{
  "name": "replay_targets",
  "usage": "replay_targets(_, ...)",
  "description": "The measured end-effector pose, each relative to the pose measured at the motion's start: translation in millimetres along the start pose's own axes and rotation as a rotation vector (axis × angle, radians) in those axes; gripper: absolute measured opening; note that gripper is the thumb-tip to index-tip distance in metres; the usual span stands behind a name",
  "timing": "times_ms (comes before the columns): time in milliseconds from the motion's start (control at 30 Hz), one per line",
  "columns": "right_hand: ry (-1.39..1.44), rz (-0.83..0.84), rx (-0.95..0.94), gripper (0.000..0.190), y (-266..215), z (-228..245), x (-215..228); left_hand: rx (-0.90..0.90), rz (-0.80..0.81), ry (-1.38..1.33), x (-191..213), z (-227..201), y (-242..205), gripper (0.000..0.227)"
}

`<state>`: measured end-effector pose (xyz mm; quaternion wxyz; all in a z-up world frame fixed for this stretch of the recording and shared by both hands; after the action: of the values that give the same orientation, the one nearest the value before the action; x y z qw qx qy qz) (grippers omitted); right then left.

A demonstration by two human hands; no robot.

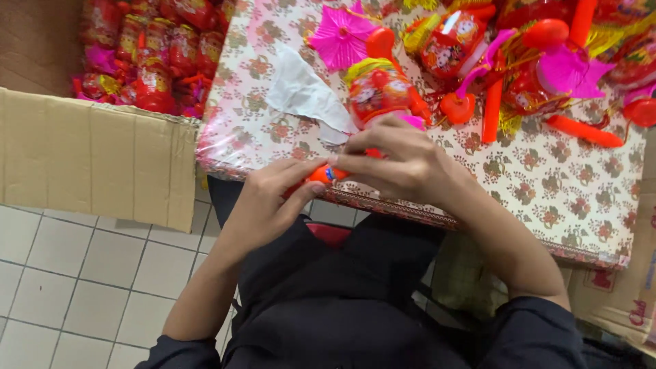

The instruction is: Cleaning a toy lantern with a cloth and attempting to insert batteries into its handle.

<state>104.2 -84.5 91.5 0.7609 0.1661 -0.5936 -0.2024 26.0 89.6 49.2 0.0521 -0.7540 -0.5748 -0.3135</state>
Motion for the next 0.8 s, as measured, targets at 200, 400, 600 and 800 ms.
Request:
replay_targets(200, -0.012, 0.06, 0.052, 0.014, -12, -3, 4, 0.01, 0.117, -0.131, -5, -8, 15, 0.036)
replay_targets(400, 0.087, 0.052, 0.059, 0.01, 1, 1, 18, 0.123, 0.191, -0.279, -2, 5, 12, 0.031)
replay_targets(600, 0.242, -0.01, 0.109, 0.007, 2, 1, 23, 0.132, 0.193, -0.391, -1, 5, 8, 0.028)
replay_targets(800, 0.204, -0.081, 0.139, 0.011, -15, -3, 17, 0.143, 0.263, -0.352, -6, 7, 15, 0.031)
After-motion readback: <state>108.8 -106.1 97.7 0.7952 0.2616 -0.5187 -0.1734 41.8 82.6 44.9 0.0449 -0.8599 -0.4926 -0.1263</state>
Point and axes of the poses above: each hand's wrist, its own y-axis towards the middle knuckle, its own x-axis out of the back of the hand, z = x × y, the point moved 5 cm from there along y, towards the middle knuckle, and after that the axes turned 12 degrees about z, right-handed, at the moved point
